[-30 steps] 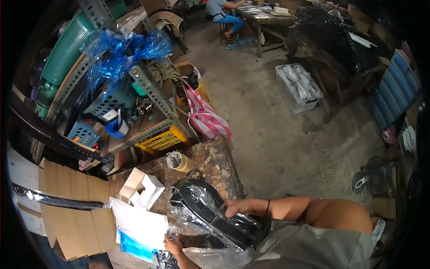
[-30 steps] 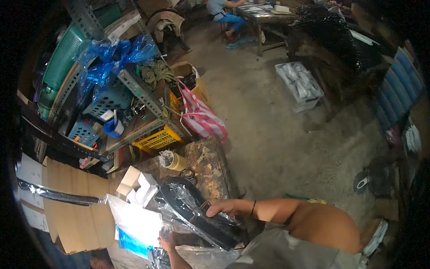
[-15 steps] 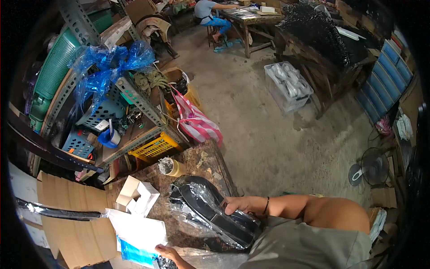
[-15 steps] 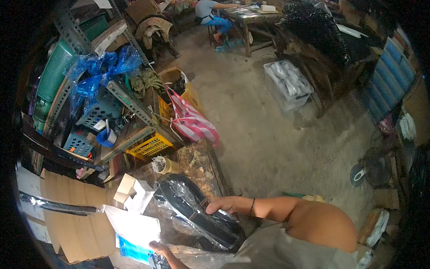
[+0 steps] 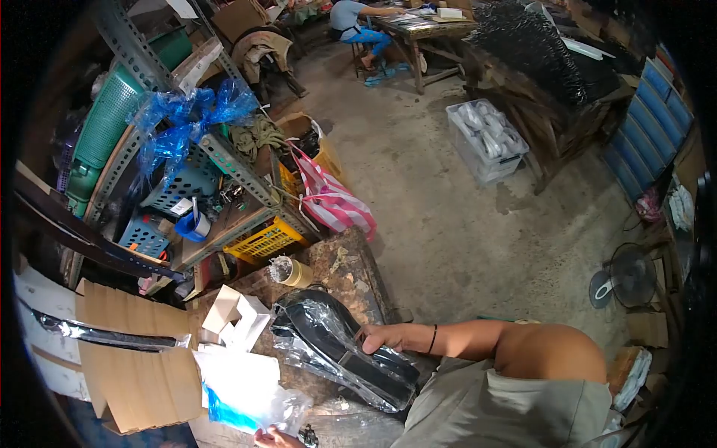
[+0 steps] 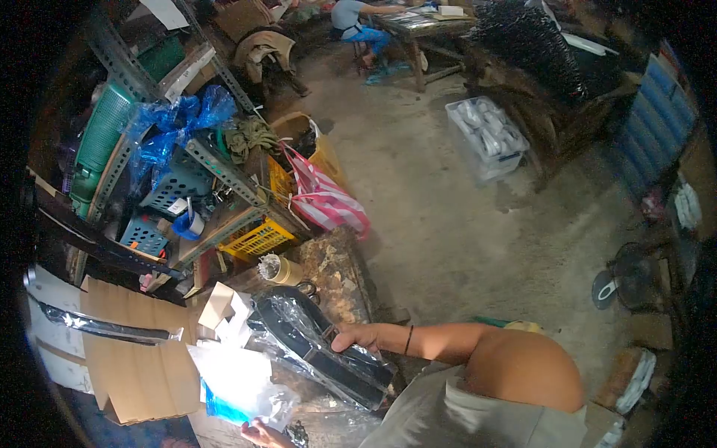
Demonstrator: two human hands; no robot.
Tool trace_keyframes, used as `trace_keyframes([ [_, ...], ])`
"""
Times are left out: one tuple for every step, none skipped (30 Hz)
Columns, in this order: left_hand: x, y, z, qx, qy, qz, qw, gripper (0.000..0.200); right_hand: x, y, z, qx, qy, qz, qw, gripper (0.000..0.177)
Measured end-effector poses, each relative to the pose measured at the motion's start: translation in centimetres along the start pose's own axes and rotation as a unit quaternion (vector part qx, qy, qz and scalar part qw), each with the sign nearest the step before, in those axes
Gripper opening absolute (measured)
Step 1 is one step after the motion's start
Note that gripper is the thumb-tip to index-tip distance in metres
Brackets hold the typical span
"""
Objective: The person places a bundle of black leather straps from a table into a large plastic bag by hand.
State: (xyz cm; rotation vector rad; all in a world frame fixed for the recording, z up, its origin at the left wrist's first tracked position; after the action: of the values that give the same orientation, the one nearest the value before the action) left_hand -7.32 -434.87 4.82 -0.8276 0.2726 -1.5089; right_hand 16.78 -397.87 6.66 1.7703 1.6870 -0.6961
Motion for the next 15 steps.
trace_keyframes([
  [-0.7,0.8,2.0,-0.017,-0.001,-0.012,1.0,0.054,0.4,-0.4,0.9,-0.004,-0.018,-0.013,1.0,0.069],
  [-1.6,1.7,4.3,-0.033,-0.001,-0.024,0.999,0.056,0.7,-0.7,1.7,-0.008,-0.035,-0.026,0.999,0.067],
  [-2.8,2.9,6.8,-0.049,-0.002,-0.036,0.998,0.058,1.1,-1.0,2.5,-0.008,-0.035,-0.028,0.999,0.067],
  [-4.3,4.1,9.6,-0.064,-0.004,-0.047,0.997,0.06,1.5,-1.4,3.4,-0.018,-0.053,-0.031,0.998,0.066],
  [-3.8,5.0,6.7,0.019,-0.159,-0.078,0.984,0.079,1.4,-1.5,3.8,-0.028,-0.071,-0.034,0.997,0.065],
  [-3.8,6.6,5.1,0.043,-0.157,-0.093,0.982,0.076,1.4,-1.5,3.9,-0.029,-0.071,-0.037,0.996,0.065],
  [-4.7,7.2,6.8,0.073,-0.145,-0.114,0.98,0.075,1.3,-1.4,3.7,-0.03,-0.062,-0.044,0.997,0.065],
  [-5.3,7.8,8.1,0.103,-0.132,-0.136,0.976,0.073,1.1,-1.3,3.6,-0.03,-0.053,-0.05,0.997,0.066],
  [-5.6,8.7,7.6,0.114,-0.141,-0.146,0.973,0.069,0.9,-1.2,3.4,-0.03,-0.054,-0.052,0.997,0.066],
  [-5.8,9.3,7.5,0.14,-0.158,-0.161,0.964,0.065,0.8,-1.0,3.3,-0.031,-0.056,-0.049,0.997,0.066],
  [-5.6,10.5,5.6,0.121,-0.163,-0.162,0.966,0.062,0.7,-1.1,3.4,-0.032,-0.059,-0.047,0.997,0.067],
  [-5.5,11.5,4.0,0.1,-0.168,-0.164,0.967,0.059,0.5,-1.0,3.3,-0.031,-0.06,-0.047,0.997,0.067],
  [-6.3,11.8,6.2,0.1,-0.189,-0.187,0.959,0.051,0.4,-0.8,3.1,-0.026,-0.06,-0.047,0.997,0.067],
  [-6.6,12.3,6.8,0.105,-0.166,-0.188,0.962,0.046,0.4,-0.7,2.8,-0.02,-0.06,-0.047,0.997,0.067],
  [-6.7,12.9,6.7,0.102,-0.156,-0.193,0.963,0.044,0.4,-0.7,2.8,-0.02,-0.06,-0.048,0.997,0.067],
])
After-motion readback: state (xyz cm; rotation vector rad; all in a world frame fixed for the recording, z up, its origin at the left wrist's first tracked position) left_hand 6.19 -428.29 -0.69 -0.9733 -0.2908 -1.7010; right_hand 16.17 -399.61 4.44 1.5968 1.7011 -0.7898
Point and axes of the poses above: each hand's wrist, its own y-axis away from the middle knuckle, its own x-axis out of the back of the hand, z = x × y, the point moved 8 cm from there along -y, towards the middle knuckle, and after that the axes turned 12 degrees about y, right-handed, at the moved point
